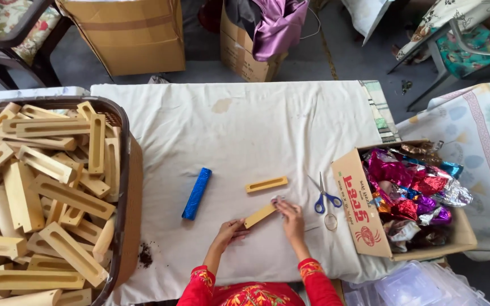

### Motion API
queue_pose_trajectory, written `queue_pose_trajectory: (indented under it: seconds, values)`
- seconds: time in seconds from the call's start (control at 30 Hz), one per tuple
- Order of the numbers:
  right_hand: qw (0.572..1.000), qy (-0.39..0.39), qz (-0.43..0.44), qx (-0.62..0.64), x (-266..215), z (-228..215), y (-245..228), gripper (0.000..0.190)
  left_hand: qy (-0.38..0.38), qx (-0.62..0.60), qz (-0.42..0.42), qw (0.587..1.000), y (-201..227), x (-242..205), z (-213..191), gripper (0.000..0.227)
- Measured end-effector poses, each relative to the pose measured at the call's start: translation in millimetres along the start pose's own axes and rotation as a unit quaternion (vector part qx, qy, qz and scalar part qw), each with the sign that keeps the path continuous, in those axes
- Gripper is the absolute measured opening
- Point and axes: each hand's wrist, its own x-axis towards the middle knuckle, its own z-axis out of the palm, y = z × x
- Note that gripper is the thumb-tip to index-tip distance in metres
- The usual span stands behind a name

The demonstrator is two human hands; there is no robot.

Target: Assembling and packaging wooden blocks with small items and foil wrapping.

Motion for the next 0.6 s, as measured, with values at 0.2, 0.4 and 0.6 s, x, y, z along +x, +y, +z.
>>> queue_pose_trajectory:
  seconds: [0.2, 0.4, 0.6]
  values:
    - [0.987, 0.034, 0.085, 0.129, 16.7, 0.9, 31.8, 0.044, 0.0, 0.027, 0.048, 0.998, -10.2, -13.0, -1.7, 0.044]
    - [0.984, 0.062, 0.075, 0.149, 18.9, 2.1, 31.3, 0.039, 0.146, 0.133, 0.276, 0.941, -1.7, -41.2, 24.0, 0.023]
    - [0.981, 0.056, 0.092, 0.164, 17.7, 6.3, 40.5, 0.034, 0.271, 0.311, 0.441, 0.797, 38.2, -90.9, 54.1, 0.013]
